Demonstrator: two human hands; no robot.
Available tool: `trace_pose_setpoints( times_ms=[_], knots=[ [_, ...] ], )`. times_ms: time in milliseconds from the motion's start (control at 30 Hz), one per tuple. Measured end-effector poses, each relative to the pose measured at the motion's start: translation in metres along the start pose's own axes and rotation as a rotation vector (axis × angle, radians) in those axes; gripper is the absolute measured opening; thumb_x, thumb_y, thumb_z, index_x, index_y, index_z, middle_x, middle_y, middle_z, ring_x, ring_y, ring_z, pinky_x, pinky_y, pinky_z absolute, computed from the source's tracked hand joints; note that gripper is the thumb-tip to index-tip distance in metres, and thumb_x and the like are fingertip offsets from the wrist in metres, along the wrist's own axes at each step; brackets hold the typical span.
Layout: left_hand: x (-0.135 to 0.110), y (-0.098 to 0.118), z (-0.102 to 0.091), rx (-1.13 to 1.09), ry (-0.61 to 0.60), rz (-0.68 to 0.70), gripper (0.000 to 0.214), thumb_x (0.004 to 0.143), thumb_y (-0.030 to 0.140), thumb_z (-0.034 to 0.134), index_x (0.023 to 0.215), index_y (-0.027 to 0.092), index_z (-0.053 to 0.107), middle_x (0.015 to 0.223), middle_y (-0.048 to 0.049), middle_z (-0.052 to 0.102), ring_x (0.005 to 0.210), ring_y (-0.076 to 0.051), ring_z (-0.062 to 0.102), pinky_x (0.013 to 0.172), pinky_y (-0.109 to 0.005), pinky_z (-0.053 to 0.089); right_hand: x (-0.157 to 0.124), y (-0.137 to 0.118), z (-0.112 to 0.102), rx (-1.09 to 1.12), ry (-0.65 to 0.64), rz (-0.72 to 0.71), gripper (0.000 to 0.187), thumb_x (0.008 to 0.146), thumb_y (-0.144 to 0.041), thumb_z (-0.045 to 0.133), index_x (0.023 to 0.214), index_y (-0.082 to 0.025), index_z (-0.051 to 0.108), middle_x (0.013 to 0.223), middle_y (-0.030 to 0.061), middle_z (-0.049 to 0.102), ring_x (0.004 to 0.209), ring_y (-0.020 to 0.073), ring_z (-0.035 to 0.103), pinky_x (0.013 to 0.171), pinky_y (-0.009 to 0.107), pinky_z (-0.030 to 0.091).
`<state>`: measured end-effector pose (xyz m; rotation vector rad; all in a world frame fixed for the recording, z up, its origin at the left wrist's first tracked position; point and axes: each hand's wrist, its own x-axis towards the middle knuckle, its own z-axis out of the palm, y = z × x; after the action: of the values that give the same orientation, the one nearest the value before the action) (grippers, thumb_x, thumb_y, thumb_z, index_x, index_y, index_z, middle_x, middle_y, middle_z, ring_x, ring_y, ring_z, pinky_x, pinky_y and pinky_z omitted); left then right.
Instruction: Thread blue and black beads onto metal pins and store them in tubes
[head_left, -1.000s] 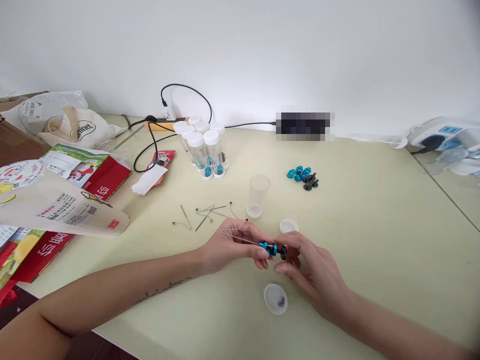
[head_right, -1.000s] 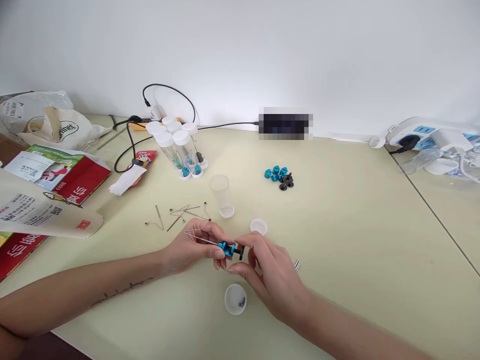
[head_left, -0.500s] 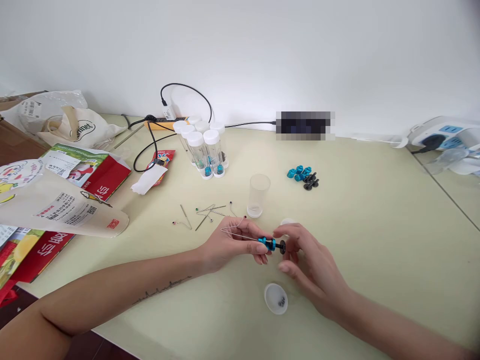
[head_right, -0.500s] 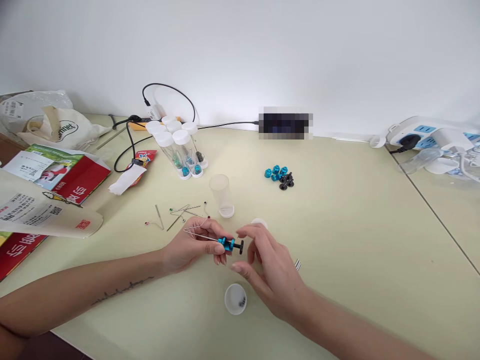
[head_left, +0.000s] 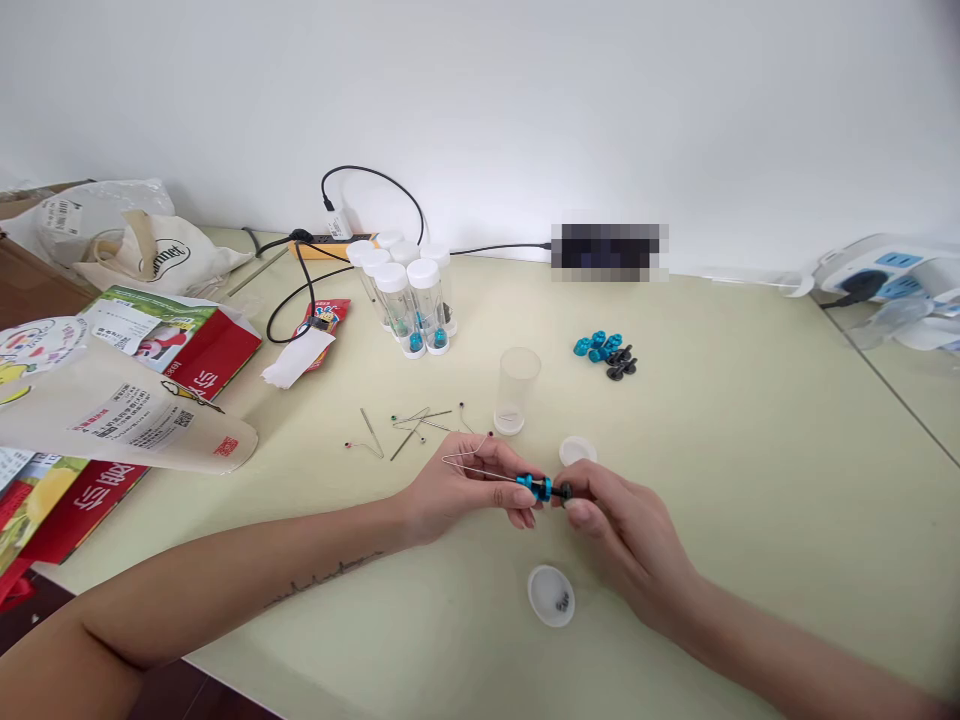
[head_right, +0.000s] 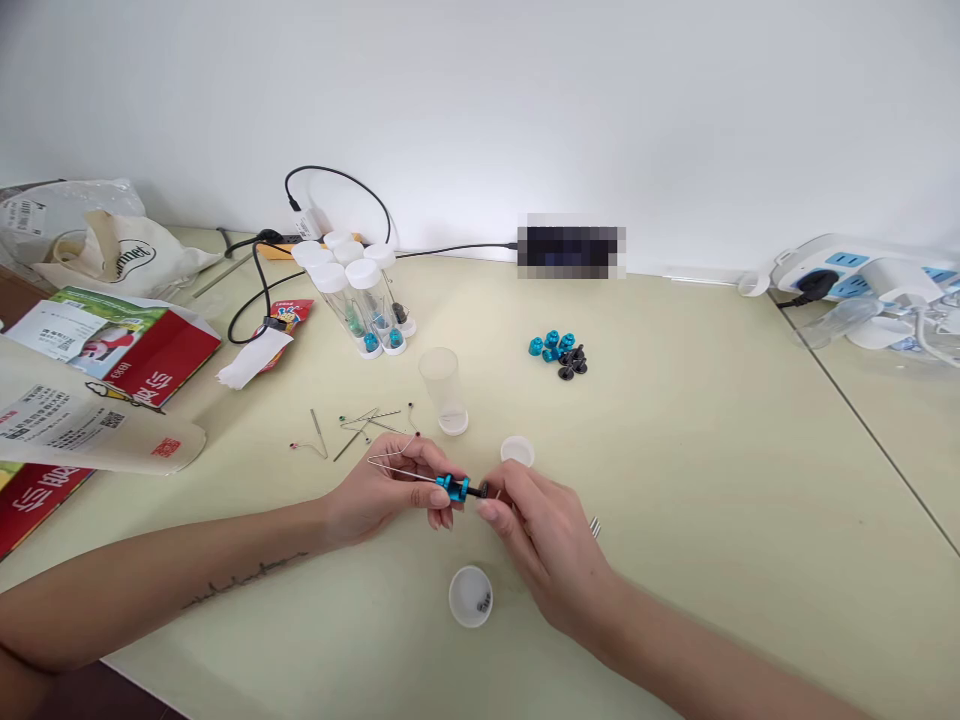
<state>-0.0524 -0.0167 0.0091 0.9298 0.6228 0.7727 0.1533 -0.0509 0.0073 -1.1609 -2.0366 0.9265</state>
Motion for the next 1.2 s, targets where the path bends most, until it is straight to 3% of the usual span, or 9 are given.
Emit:
trace_pose_setpoints(
  times_ms=[100,233,400,533,633,733,933,1033,1200],
  knots=[
    [0.0004,0.0001,-0.0001,0.008,0.026,0.017,0.016,0.071,0.014,0.074,0.086,0.011,0.072,0.073,-0.0059,0.071,0.062,-0.014,0.067,0.058,-0.024,0.055,0.0013,0.001,0.0026,0.007,0.081,-0.017,0.009,0.095,-0.024,0.044,0.103,-0.026,0.046,0.093,0.0016,0.052,0.061,0.0114,0.047,0.056,0.026,0.039],
    [0.0001,-0.0002,-0.0003,0.016,0.031,0.008,0.017,0.071,0.014,0.074,0.087,0.011,0.071,0.074,-0.0067,0.071,0.061,-0.014,0.067,0.058,-0.024,0.054,0.0014,0.0003,0.0014,0.05,0.117,-0.076,0.03,0.091,-0.027,0.051,0.118,-0.026,0.039,0.114,0.0076,0.046,0.068,0.0126,0.05,0.063,0.029,0.045],
    [0.0,-0.0005,-0.0003,0.006,0.017,0.005,0.018,0.07,0.014,0.075,0.087,0.01,0.071,0.071,-0.0061,0.07,0.062,-0.015,0.067,0.058,-0.025,0.055,0.0011,-0.0005,-0.0001,0.015,0.033,-0.013,0.01,0.097,-0.025,0.038,0.096,-0.025,0.048,0.09,0.0021,0.051,0.063,0.0122,0.047,0.056,0.027,0.04],
    [0.0002,0.0,0.0002,0.017,0.061,0.007,0.019,0.069,0.017,0.076,0.086,0.01,0.07,0.074,-0.0075,0.071,0.061,-0.015,0.067,0.059,-0.026,0.054,0.0014,0.0021,0.0037,0.03,0.164,-0.099,0.024,0.091,-0.02,0.051,0.112,-0.027,0.042,0.104,0.0056,0.048,0.077,0.015,0.053,0.059,0.027,0.045],
    [-0.0001,0.0006,0.0009,0.02,0.054,-0.012,0.02,0.068,0.018,0.077,0.086,0.009,0.07,0.074,-0.0075,0.07,0.061,-0.015,0.067,0.058,-0.027,0.054,0.0021,0.0015,0.0025,0.039,0.134,-0.048,0.023,0.092,-0.027,0.049,0.115,-0.027,0.042,0.108,0.007,0.047,0.074,0.0146,0.052,0.058,0.027,0.046],
    [-0.0001,0.0005,0.0011,0.02,0.047,-0.012,0.022,0.068,0.019,0.077,0.086,0.009,0.071,0.071,-0.0064,0.07,0.061,-0.016,0.067,0.057,-0.027,0.054,0.003,-0.001,-0.0003,0.02,0.046,-0.009,0.012,0.097,-0.029,0.038,0.102,-0.025,0.048,0.098,0.0044,0.05,0.066,0.0129,0.049,0.059,0.027,0.044],
    [0.0004,-0.0006,0.0006,0.028,0.055,-0.006,0.02,0.069,0.02,0.077,0.085,0.01,0.071,0.071,-0.0064,0.07,0.06,-0.015,0.066,0.057,-0.026,0.053,0.0019,0.0001,0.0023,0.001,0.09,-0.069,0.01,0.095,-0.018,0.042,0.101,-0.026,0.046,0.094,0.0025,0.053,0.066,0.0114,0.05,0.06,0.025,0.043],
    [0.0,-0.0004,0.0007,0.015,0.03,-0.014,0.019,0.069,0.018,0.076,0.085,0.01,0.071,0.069,-0.0057,0.069,0.059,-0.015,0.066,0.057,-0.026,0.054,0.0015,0.0015,0.0015,-0.039,0.032,-0.042,0.006,0.096,-0.025,0.042,0.096,-0.024,0.048,0.075,-0.0009,0.054,0.06,0.0122,0.048,0.054,0.023,0.039],
    [-0.001,0.0,0.0018,0.009,-0.022,-0.038,0.02,0.067,0.015,0.077,0.085,0.009,0.071,0.069,-0.0059,0.07,0.06,-0.017,0.068,0.059,-0.029,0.056,0.0012,0.0006,-0.0024,-0.078,-0.023,-0.061,0.033,0.1,-0.032,0.028,0.074,-0.021,0.046,0.059,-0.0029,0.046,0.051,0.0112,0.041,0.05,0.023,0.033]
  ],
)
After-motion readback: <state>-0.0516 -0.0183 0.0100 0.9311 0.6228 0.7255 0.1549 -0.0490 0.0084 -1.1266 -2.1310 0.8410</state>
